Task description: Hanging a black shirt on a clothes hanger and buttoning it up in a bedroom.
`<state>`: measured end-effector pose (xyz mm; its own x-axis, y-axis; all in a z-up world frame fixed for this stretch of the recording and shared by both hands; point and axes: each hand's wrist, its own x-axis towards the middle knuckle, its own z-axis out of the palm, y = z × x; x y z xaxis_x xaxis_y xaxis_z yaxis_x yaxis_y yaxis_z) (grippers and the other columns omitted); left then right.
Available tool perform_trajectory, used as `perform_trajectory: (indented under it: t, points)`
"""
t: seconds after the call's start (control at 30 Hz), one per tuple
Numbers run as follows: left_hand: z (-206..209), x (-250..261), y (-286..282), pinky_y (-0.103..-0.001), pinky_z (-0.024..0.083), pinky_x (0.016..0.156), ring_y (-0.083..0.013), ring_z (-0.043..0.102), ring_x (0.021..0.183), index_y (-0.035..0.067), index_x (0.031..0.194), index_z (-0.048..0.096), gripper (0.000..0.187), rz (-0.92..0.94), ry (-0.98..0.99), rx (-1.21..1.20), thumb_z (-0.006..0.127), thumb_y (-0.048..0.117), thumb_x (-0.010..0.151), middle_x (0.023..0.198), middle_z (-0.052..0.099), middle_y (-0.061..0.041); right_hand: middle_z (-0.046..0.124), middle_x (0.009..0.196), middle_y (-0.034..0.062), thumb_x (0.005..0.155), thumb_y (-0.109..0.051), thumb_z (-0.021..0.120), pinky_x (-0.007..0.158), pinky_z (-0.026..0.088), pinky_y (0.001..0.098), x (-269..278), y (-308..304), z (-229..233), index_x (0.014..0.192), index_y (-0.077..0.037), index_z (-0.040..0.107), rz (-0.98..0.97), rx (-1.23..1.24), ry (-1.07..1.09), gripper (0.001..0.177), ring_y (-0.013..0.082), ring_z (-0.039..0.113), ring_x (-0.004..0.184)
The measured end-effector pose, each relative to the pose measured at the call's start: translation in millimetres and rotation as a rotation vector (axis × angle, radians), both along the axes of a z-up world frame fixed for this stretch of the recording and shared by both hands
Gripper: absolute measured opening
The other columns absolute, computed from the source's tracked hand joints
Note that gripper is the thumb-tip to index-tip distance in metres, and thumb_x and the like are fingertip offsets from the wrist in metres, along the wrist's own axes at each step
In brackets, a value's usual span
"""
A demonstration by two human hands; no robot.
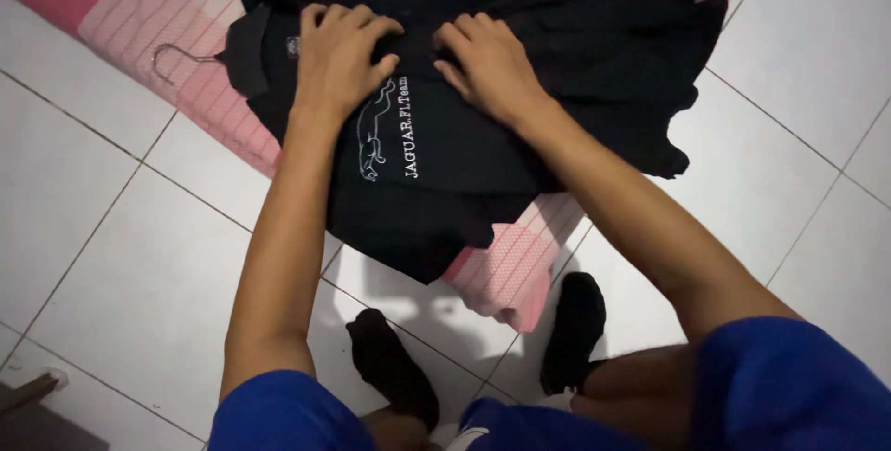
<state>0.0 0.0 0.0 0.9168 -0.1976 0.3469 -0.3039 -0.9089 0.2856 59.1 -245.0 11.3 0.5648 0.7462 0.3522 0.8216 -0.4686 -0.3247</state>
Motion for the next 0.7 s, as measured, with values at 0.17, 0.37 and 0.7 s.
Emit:
perform_trajectory:
  t: [0.17,0.37,0.7]
  points:
    - [9,-3,-1,-0.054,0.038,0.106,-0.0244,0.065,0.1,0.016,0.122,0.075,0.046,-0.033,-0.019,-0.003,0.083,0.026,0.078,0.099,0.068,-0.004,0.063,0.101,0.0045,0.092,-0.029,0.082,0.08,0.047,0.0399,-4,3,-17,0.11,-0.012,0.067,-0.059,-0.04,-0.077,0.028,0.0265,0.06,0.095]
    - [-21,12,4,-0.045,0.047,0.093,-0.0249,0.068,0.091,0.015,0.111,0.074,0.019,-0.008,-0.11,-0.002,0.077,0.024,0.095,0.094,0.071,-0.003,0.063,0.101,0.003,0.093,-0.026,0.081,0.08,0.046,0.0381,-7,-1,-20,0.106,-0.013,0.07,-0.055,-0.02,-0.197,0.021,0.0245,0.059,0.093]
    - [-7,49,-13,-0.039,0.052,0.064,-0.0234,0.072,0.071,0.013,0.096,0.073,0.017,0.219,0.083,-0.463,0.07,0.03,0.1,0.079,0.075,-0.003,0.066,0.115,0.0088,0.106,-0.009,0.071,0.093,0.052,0.0419,-4,-9,-32,0.124,-0.003,0.064,-0.079,0.073,0.082,0.02,0.0292,0.062,0.109]
